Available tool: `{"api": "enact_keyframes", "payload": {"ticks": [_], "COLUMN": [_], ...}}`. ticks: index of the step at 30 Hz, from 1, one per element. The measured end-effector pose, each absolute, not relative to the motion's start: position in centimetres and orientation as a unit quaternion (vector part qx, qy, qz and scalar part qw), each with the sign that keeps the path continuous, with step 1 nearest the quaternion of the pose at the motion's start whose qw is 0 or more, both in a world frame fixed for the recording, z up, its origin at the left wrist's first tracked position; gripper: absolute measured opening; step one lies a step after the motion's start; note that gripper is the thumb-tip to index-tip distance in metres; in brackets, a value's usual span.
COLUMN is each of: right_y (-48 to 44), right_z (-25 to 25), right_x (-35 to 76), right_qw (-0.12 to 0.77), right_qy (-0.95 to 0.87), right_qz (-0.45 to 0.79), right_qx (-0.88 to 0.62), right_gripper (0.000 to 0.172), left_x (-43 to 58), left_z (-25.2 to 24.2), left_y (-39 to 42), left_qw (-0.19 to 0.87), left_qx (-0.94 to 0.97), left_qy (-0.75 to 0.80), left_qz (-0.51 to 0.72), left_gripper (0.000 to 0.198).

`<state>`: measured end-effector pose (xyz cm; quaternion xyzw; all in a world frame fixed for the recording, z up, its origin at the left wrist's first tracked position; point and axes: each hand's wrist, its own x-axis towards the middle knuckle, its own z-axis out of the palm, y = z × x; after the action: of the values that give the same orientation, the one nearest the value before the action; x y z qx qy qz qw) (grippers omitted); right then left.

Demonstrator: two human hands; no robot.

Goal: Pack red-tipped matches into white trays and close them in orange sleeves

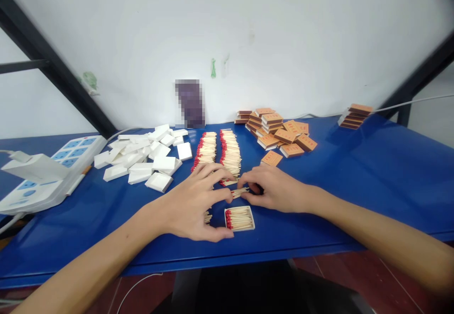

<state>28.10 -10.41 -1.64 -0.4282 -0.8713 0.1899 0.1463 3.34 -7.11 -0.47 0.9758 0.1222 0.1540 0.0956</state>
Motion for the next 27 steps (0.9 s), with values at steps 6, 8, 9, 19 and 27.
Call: {"api": "enact_keyframes", "payload": {"ticks": [6,8,9,19,27], "right_y": [-10.62,-10.61,-10.60,-10.65,-10.48], "right_z": [-1.51,-1.50,-1.49,-1.70,-1.78], "right_x": [28.18,28.13,28.09,28.29,28.43], "right_qw": [0.127,0.125,0.125,0.146,0.144], "right_qy": [-0.872,-0.872,-0.872,-0.866,-0.871], "right_qz": [0.183,0.186,0.186,0.162,0.210], "right_qx": [-0.436,-0.436,-0.435,-0.450,-0.419], "right_gripper": [0.009,0.009,0.009,0.017,0.024], "left_x": [3.43,3.38,3.35,3.42,3.29], "left_z": [-0.46,-0.53,-0.56,-0.27,-0.50], "left_y": [-7.10,-7.11,-7.12,-7.21,-7.12], "left_qw": [0.084,0.077,0.076,0.070,0.061], "left_qx": [0.977,0.977,0.977,0.978,0.975], "left_qy": [0.120,0.117,0.117,0.103,0.112], "left_qz": [0.157,0.158,0.159,0.167,0.183], "left_gripper": [0.042,0.041,0.041,0.030,0.030]}}
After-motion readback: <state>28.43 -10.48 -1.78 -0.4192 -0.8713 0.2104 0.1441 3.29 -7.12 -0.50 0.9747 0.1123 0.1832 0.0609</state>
